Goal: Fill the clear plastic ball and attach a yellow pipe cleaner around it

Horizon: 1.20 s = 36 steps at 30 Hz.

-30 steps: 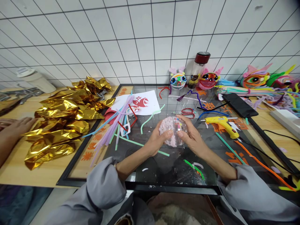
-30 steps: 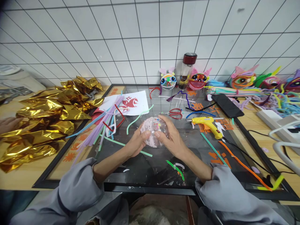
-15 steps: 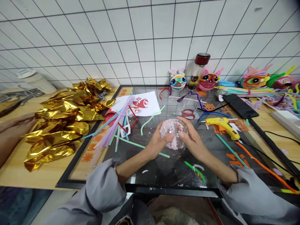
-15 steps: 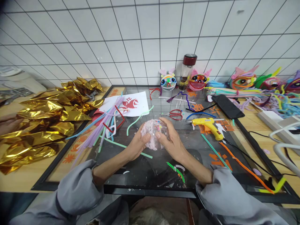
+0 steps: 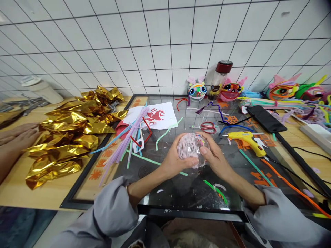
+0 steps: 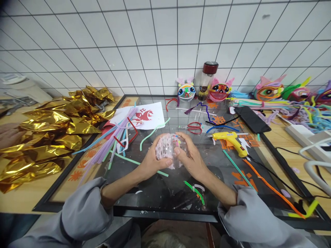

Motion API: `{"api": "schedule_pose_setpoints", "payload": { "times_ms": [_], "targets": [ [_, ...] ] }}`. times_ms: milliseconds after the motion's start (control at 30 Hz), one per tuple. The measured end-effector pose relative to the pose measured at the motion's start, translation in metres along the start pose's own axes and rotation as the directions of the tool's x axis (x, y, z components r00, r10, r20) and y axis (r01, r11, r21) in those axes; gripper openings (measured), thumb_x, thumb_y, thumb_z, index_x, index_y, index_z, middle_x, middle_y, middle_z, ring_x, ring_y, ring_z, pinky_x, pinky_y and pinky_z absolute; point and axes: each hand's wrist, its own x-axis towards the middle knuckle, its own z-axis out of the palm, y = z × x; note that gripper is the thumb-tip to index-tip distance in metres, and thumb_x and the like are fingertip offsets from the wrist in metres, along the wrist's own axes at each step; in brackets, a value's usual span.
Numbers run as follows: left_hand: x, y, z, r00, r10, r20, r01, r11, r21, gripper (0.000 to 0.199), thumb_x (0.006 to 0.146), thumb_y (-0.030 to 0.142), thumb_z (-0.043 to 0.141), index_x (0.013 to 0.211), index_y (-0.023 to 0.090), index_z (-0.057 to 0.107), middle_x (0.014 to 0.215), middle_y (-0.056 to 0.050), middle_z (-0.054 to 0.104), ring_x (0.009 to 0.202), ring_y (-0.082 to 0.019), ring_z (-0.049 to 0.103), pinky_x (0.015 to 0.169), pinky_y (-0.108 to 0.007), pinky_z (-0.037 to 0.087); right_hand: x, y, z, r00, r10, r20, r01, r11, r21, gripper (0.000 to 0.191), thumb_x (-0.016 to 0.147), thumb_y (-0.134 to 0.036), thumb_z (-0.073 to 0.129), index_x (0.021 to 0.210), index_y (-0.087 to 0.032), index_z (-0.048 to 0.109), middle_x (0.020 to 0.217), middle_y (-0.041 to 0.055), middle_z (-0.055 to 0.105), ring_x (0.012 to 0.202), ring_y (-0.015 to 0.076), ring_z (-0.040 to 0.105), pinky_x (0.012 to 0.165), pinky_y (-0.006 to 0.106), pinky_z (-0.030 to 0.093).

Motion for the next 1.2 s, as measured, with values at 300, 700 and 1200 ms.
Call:
{"api": "schedule_pose_setpoints", "payload": {
  "times_ms": [300,700,1200],
  "targets": [
    [0.005,-0.001,-0.006,1.0,-0.011,0.023,0.011,1.0,-0.007,0.088,0.057,0.045,0.09,0.129,0.018,0.046,0.123,-0.011,0.061,0.116,-0.029,0.058,0.105,-0.043,0.045,0.001,0.005,0.0,0.999,0.024,0.049,-0.026,0.999,0.03,0.062,0.089,-0.067,0.054,0.133,-0.024,0.051,0.138,0.0102,0.059,0.129,0.0293,0.055,0.113,0.047,0.04],
    [0.003,-0.002,-0.002,0.992,-0.129,0.006,0.128,0.977,-0.172,0.09,0.054,0.045,0.094,0.128,0.02,0.049,0.127,-0.01,0.06,0.123,-0.029,0.055,0.111,-0.045,0.041,-0.002,0.012,0.008,0.999,0.045,-0.019,-0.041,0.986,0.163,0.05,0.093,-0.056,0.057,0.133,-0.027,0.051,0.138,0.0072,0.059,0.13,0.0272,0.053,0.115,0.047,0.037],
    [0.0,0.006,0.0,0.95,-0.311,0.036,0.308,0.909,-0.28,0.091,0.055,0.049,0.093,0.13,0.022,0.049,0.129,-0.013,0.063,0.105,-0.028,0.067,0.074,-0.032,0.057,0.001,0.003,0.002,0.993,0.118,0.016,-0.119,0.985,0.123,0.054,0.089,-0.061,0.057,0.13,-0.026,0.053,0.137,0.0077,0.06,0.131,0.0285,0.053,0.115,0.047,0.037]
  ]
}}
